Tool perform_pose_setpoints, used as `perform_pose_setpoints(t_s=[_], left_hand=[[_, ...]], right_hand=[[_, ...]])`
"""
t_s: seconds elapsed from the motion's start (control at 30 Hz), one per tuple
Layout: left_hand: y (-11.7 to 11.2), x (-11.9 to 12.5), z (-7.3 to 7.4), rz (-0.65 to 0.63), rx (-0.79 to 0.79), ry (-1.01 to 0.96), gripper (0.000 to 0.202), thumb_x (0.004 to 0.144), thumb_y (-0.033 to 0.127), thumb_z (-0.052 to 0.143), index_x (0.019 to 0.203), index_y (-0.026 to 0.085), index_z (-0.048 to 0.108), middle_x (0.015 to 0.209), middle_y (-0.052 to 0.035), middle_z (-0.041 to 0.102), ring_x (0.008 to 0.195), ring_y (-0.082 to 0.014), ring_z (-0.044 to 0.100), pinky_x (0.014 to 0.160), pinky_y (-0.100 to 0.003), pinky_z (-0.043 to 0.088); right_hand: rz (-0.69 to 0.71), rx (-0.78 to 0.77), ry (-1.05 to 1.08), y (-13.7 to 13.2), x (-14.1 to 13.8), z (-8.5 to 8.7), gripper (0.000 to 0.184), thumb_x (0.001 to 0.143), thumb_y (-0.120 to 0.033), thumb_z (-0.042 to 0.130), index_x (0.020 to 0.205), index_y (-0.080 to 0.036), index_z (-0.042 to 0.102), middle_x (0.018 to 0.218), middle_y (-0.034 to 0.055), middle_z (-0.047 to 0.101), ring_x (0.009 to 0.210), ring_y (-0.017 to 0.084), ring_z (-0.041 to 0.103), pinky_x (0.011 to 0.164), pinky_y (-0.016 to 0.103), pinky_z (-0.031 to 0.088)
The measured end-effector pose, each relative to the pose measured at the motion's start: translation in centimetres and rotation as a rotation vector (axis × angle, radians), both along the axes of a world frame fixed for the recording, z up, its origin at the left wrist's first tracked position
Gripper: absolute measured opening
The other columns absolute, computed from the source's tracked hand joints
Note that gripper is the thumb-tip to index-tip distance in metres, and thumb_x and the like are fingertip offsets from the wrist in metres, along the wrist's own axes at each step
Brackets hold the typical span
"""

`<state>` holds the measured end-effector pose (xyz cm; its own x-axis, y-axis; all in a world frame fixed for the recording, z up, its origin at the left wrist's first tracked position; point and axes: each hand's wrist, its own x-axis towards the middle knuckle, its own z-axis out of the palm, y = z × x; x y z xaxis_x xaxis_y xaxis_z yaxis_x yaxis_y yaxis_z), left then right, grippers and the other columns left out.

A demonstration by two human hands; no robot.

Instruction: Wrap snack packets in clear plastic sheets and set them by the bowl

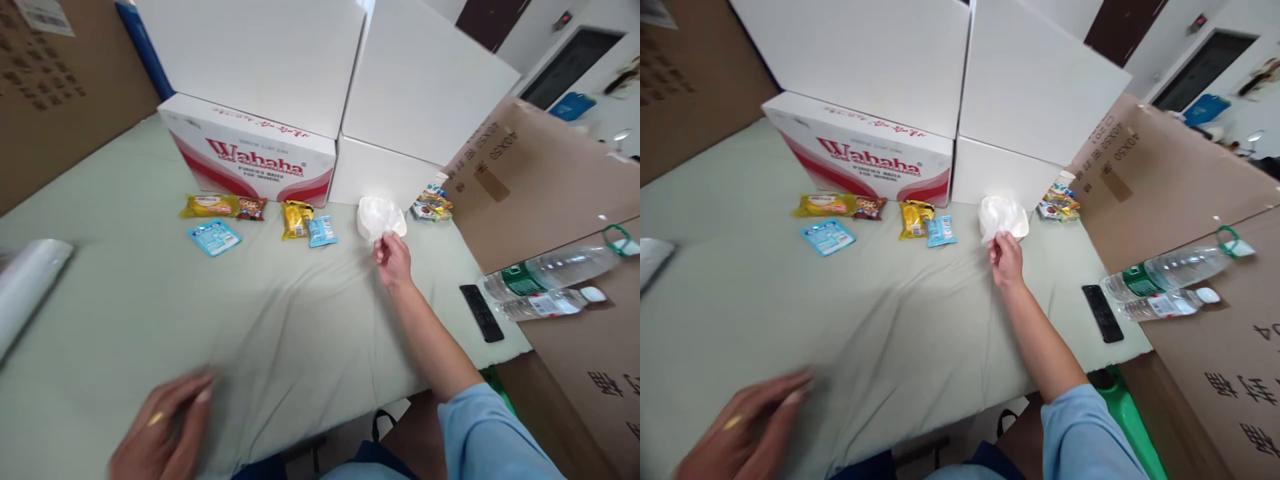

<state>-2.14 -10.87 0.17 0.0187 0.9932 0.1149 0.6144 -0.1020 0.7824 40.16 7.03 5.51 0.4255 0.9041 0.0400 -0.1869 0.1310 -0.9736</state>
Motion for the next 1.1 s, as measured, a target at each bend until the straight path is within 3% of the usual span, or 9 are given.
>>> perform_pose_setpoints(t_s=[0.07, 0.13, 0.23, 0.33, 0.43, 0.53, 0.73, 0.9, 1.1], left_hand=[[2.4, 4.3, 2.9, -0.024, -0.164, -0.227, 0.043, 0.098, 0.065, 0.057, 0.111, 0.027, 0.071, 0.113, -0.0085, 0.073, 0.097, -0.0282, 0.071, 0.09, -0.047, 0.061], [5.4, 8.8, 4.3, -0.141, -0.39, -0.48, 0.056, 0.094, 0.075, 0.059, 0.116, 0.024, 0.068, 0.109, -0.0093, 0.073, 0.094, -0.0266, 0.071, 0.085, -0.044, 0.063], [9.4, 14.1, 3.9, -0.294, -0.558, -0.788, 0.066, 0.085, 0.082, 0.067, 0.103, 0.019, 0.067, 0.106, -0.0112, 0.072, 0.101, -0.0277, 0.07, 0.081, -0.04, 0.062], [11.9, 16.9, 2.2, -0.211, -0.391, -0.906, 0.069, 0.077, 0.078, 0.08, 0.109, 0.019, 0.066, 0.116, -0.0118, 0.067, 0.112, -0.0279, 0.064, 0.08, -0.036, 0.06], [12.9, 17.4, 0.5, -0.146, -0.281, -0.964, 0.067, 0.07, 0.066, 0.091, 0.109, 0.019, 0.064, 0.116, -0.0101, 0.066, 0.11, -0.0258, 0.063, 0.081, -0.035, 0.059], [13.2, 16.9, -0.6, -0.187, -0.251, -0.92, 0.051, 0.074, 0.057, 0.091, 0.095, 0.018, 0.067, 0.098, -0.0052, 0.068, 0.095, -0.0198, 0.064, 0.086, -0.033, 0.053], [13.3, 16.5, -1.2, -0.236, -0.358, -0.946, 0.048, 0.077, 0.06, 0.087, 0.086, 0.019, 0.063, 0.079, -0.0002, 0.067, 0.079, -0.0178, 0.064, 0.082, -0.033, 0.05], [13.2, 16.8, -1.1, -0.258, -0.25, -0.871, 0.044, 0.079, 0.056, 0.087, 0.079, 0.019, 0.064, 0.083, -0.0002, 0.062, 0.08, -0.0165, 0.059, 0.08, -0.031, 0.048], [12.7, 17.1, -0.7, -0.393, -0.173, -0.741, 0.037, 0.08, 0.05, 0.086, 0.074, 0.019, 0.068, 0.088, -0.0026, 0.059, 0.079, -0.0161, 0.055, 0.075, -0.031, 0.045]], right_hand=[[0.214, -0.024, 0.227, -2.9, -3.3, -1.6, 0.028, 0.081, -0.042, 0.076, 0.08, -0.023, 0.055, 0.065, -0.005, 0.058, 0.048, 0.008, 0.037, 0.045, 0.022, 0.032], [0.348, -0.058, 0.334, -4.7, -5.6, -2.9, 0.027, 0.078, -0.04, 0.077, 0.078, -0.023, 0.057, 0.064, -0.0044, 0.055, 0.049, 0.009, 0.039, 0.046, 0.023, 0.035], [0.487, -0.058, 0.255, -5.6, -7.0, -4.3, 0.025, 0.079, -0.042, 0.077, 0.076, -0.022, 0.063, 0.069, -0.0015, 0.056, 0.057, 0.012, 0.047, 0.052, 0.026, 0.041], [0.518, 0.054, -0.099, -5.7, -6.8, -5.2, 0.025, 0.087, -0.039, 0.074, 0.071, -0.021, 0.066, 0.084, 0.0031, 0.062, 0.071, 0.016, 0.054, 0.062, 0.029, 0.045], [0.522, 0.162, -0.446, -6.0, -6.6, -5.6, 0.024, 0.093, -0.034, 0.07, 0.073, -0.022, 0.07, 0.097, 0.0054, 0.065, 0.079, 0.017, 0.056, 0.068, 0.03, 0.043], [0.62, 0.176, -0.532, -6.2, -6.6, -5.6, 0.021, 0.096, -0.035, 0.07, 0.079, -0.023, 0.073, 0.097, 0.0054, 0.065, 0.077, 0.017, 0.057, 0.068, 0.031, 0.042], [0.602, 0.021, -0.187, -5.8, -6.2, -5.4, 0.037, 0.09, -0.054, 0.079, 0.074, -0.023, 0.071, 0.085, 0.0031, 0.064, 0.072, 0.017, 0.054, 0.065, 0.031, 0.042], [0.521, -0.041, 0.005, -5.9, -6.5, -5.2, 0.05, 0.088, -0.073, 0.073, 0.085, -0.023, 0.069, 0.089, 0.0032, 0.065, 0.064, 0.014, 0.05, 0.057, 0.03, 0.041], [0.527, -0.112, -0.102, -6.1, -7.0, -5.4, 0.042, 0.076, -0.056, 0.092, 0.084, -0.024, 0.067, 0.068, -0.0048, 0.058, 0.06, 0.012, 0.047, 0.058, 0.025, 0.037]])
